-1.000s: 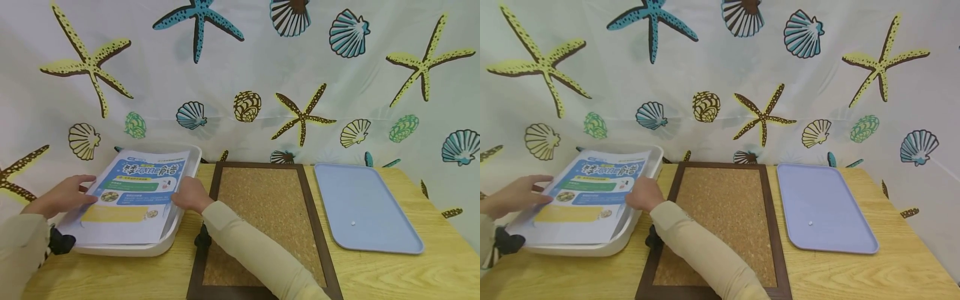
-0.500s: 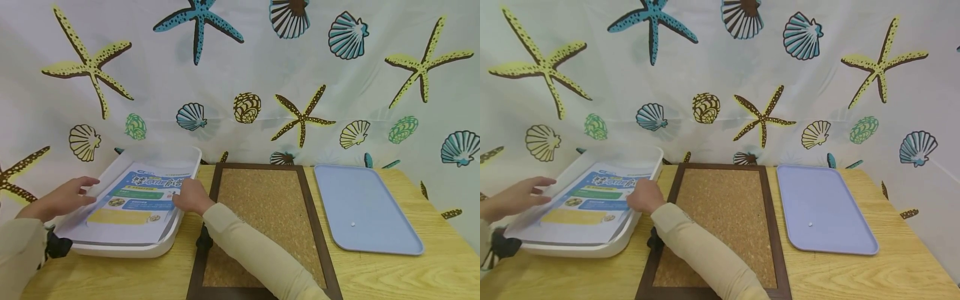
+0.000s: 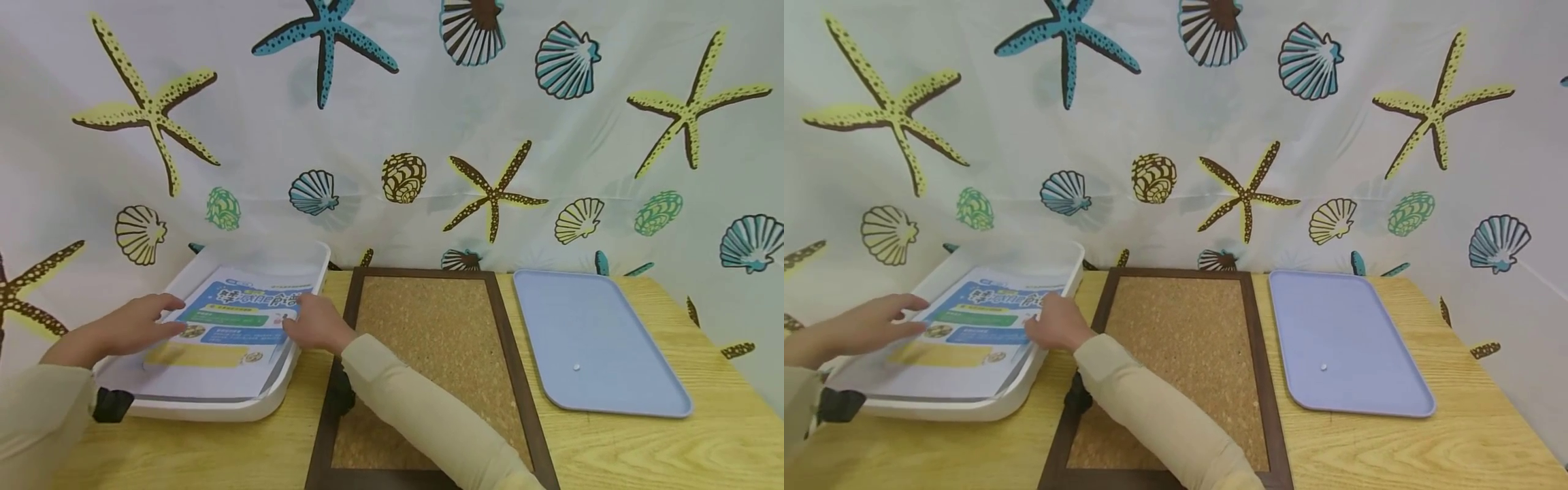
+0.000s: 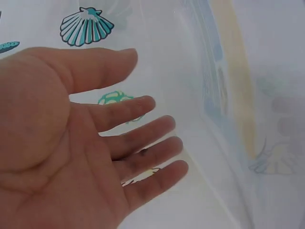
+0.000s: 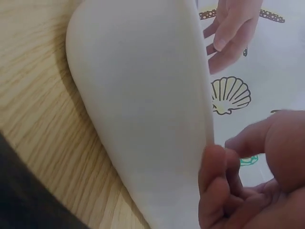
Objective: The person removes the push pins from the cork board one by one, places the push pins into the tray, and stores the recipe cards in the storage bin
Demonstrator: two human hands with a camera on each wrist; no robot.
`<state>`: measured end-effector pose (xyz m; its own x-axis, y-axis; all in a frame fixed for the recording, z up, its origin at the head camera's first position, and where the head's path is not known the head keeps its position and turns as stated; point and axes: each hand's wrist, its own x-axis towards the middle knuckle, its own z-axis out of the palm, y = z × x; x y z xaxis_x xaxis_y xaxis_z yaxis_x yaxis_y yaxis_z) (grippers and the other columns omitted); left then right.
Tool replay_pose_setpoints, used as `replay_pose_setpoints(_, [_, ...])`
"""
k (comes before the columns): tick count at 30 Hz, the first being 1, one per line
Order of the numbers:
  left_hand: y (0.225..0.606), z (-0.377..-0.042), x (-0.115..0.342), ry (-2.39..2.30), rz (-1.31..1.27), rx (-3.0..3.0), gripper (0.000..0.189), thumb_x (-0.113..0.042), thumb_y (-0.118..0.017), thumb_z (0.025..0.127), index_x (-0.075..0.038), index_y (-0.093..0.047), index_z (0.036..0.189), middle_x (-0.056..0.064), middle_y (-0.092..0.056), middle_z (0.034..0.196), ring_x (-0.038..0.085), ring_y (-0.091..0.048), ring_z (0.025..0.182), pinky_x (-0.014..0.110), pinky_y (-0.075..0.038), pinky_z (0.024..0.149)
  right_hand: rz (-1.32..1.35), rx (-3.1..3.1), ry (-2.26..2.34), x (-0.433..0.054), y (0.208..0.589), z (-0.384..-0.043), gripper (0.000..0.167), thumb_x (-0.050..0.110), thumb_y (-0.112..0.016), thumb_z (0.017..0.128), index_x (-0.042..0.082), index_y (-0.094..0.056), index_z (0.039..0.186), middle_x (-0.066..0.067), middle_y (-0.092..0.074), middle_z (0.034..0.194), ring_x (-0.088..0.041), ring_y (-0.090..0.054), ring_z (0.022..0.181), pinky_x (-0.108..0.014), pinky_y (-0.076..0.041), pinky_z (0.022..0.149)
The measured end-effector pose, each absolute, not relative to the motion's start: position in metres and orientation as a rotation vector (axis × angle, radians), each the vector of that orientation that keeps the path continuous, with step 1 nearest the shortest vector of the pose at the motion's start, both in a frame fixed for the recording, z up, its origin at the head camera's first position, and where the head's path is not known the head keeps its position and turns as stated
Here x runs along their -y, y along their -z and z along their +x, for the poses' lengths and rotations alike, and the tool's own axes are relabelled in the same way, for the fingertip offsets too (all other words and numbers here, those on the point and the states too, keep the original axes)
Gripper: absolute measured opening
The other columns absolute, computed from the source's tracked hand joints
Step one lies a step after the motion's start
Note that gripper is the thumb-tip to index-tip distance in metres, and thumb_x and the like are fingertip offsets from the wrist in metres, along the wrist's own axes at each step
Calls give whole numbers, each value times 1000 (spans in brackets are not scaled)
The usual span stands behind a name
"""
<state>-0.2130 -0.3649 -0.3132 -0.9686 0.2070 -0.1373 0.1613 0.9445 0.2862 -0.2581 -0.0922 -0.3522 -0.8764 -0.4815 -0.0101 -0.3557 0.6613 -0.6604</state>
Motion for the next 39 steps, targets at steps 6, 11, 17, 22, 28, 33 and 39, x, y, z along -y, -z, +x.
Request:
replay_pose_setpoints(6, [325, -218, 349, -524, 295, -2955, 55, -23, -59, 93, 18, -44, 127, 40, -47, 126, 52, -51, 107, 60, -47, 87, -776, -2490, 1202, 76, 361, -258, 49, 17, -53, 97, -2, -40, 140, 0, -57, 65, -10, -52, 50, -19, -40, 46])
replay_pose_setpoints(11, [334, -219, 337, -565, 348, -2975, 53, -20, -58, 94, 18, -44, 128, 39, -47, 127, 53, -50, 110, 61, -45, 90, -817, -2485, 1219, 52, 368, -261, 45, 18, -52, 98, -1, -41, 138, -1, -60, 69, -12, -54, 53, -21, -41, 49])
replay_pose_setpoints(17, [338, -219, 323, -586, 385, -2983, 54, -21, -58, 95, 18, -43, 129, 40, -47, 127, 53, -51, 109, 60, -47, 87, -796, -2508, 1223, 20, 371, -265, 43, 18, -50, 100, 1, -42, 138, -5, -62, 79, -13, -59, 59, -22, -44, 52])
replay_pose_setpoints(22, [338, -220, 310, -618, 424, -2995, 58, -22, -56, 96, 19, -38, 133, 42, -43, 130, 55, -51, 111, 60, -46, 88, -805, -2562, 1238, -4, 374, -266, 41, 16, -51, 99, -2, -44, 135, -2, -57, 75, -10, -50, 55, -21, -41, 53])
replay_pose_setpoints(28, [346, -212, 296, -651, 463, -3000, 62, -25, -57, 97, 17, -35, 137, 42, -38, 137, 58, -41, 121, 66, -38, 97, -817, -2639, 1225, -44, 376, -257, 38, 9, -51, 97, -6, -47, 132, -3, -58, 74, -9, -47, 56, -22, -41, 55])
replay_pose_setpoints(33, [350, -203, 292, -724, 476, -2961, 68, -29, -56, 98, 14, -29, 143, 41, -31, 143, 59, -30, 129, 68, -30, 101, -786, -2727, 1204, -76, 379, -250, 33, 8, -52, 96, -5, -53, 127, -5, -60, 81, -10, -49, 61, -24, -43, 57])
replay_pose_setpoints(39, [352, -196, 287, -741, 440, -2991, 70, -32, -54, 98, 13, -27, 144, 39, -31, 143, 58, -30, 129, 68, -29, 101, -714, -2783, 1190, -112, 380, -240, 31, 9, -53, 97, -4, -55, 125, -6, -61, 84, -11, -53, 64, -26, -46, 60])
